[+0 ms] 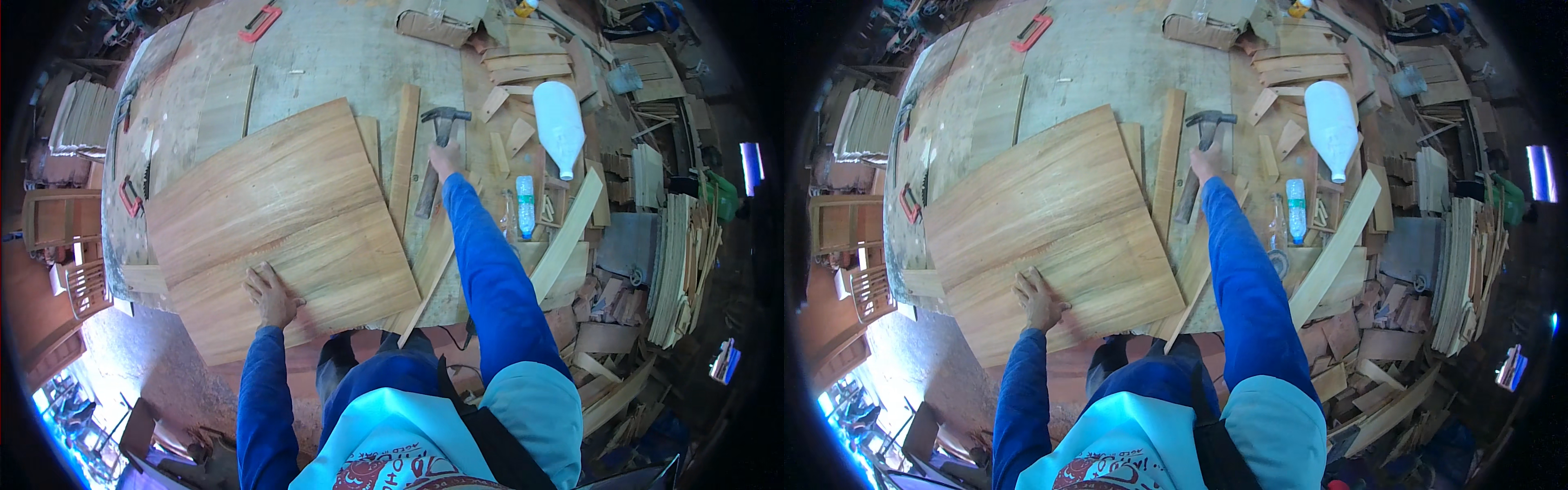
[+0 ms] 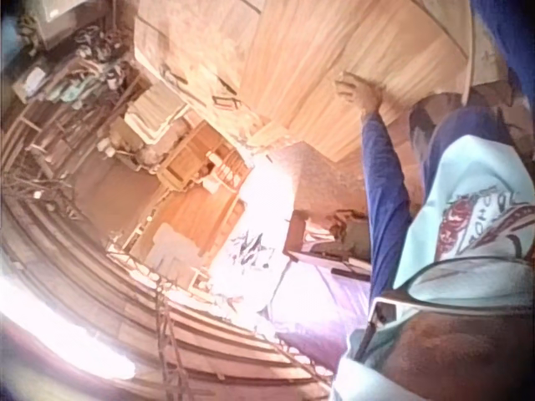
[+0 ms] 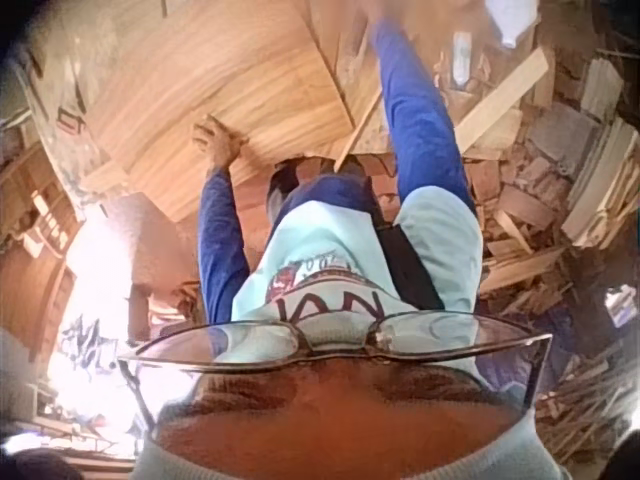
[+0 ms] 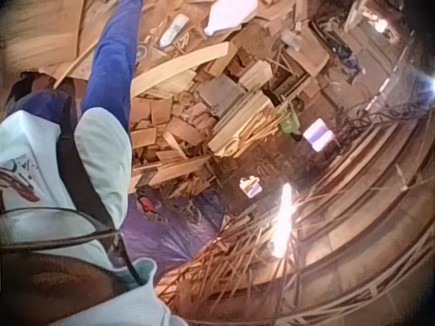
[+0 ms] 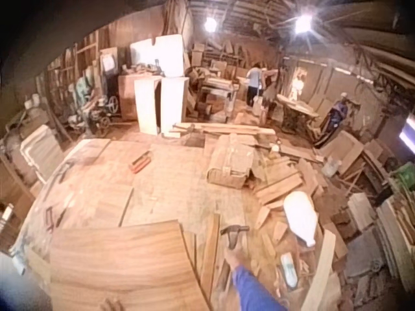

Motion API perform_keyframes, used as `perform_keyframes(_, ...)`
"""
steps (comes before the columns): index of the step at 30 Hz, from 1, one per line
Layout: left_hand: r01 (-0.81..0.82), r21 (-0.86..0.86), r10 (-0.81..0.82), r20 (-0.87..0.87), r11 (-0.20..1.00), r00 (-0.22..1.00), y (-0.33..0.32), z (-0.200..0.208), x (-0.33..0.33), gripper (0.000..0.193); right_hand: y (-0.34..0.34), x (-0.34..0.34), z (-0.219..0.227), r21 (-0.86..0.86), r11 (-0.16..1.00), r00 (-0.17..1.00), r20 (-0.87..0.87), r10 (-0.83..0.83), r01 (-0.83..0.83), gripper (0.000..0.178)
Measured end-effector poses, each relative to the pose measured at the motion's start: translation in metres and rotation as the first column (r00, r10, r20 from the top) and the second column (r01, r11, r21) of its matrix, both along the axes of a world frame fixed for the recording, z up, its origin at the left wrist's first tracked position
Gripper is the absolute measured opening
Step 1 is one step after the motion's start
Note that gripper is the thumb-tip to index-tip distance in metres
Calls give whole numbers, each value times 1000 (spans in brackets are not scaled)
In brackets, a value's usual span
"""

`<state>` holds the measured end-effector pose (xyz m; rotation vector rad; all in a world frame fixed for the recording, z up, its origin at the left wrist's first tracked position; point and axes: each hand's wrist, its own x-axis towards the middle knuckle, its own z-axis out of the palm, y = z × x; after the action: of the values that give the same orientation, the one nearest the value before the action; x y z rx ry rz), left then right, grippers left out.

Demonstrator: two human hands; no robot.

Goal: Sand the surface and edges of a wooden board using an angle grinder with a sanding disc attachment.

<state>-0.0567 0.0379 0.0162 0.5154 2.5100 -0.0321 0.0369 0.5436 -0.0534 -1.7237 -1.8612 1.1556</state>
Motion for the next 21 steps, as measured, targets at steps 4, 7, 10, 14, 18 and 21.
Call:
perform_keyframes(4,-19,-15,19,16,1000,1000,-8,3,1,135,0,-13,20,-105,989,991,70,110,-102,54)
perform_keyframes(7,8,-4,-8,24,1000,1000,-1,-1,2,136,8,2,22,60,983,939,312,148,-175,61)
perform_keyframes(10,-16,-27,17,45,999,999,-5,6,3,136,-14,7,44,92,972,880,450,154,-217,70)
perform_keyframes(14,-14,-53,15,35,999,999,-8,-4,-1,136,-49,19,73,502,693,827,500,257,-518,68)
perform_keyframes(18,21,-55,-19,27,998,999,-4,-4,-2,136,-86,30,123,568,346,661,582,473,-747,59)
perform_keyframes(21,24,-59,-21,42,998,999,-6,-4,-7,131,-121,41,145,520,389,633,461,622,-761,55)
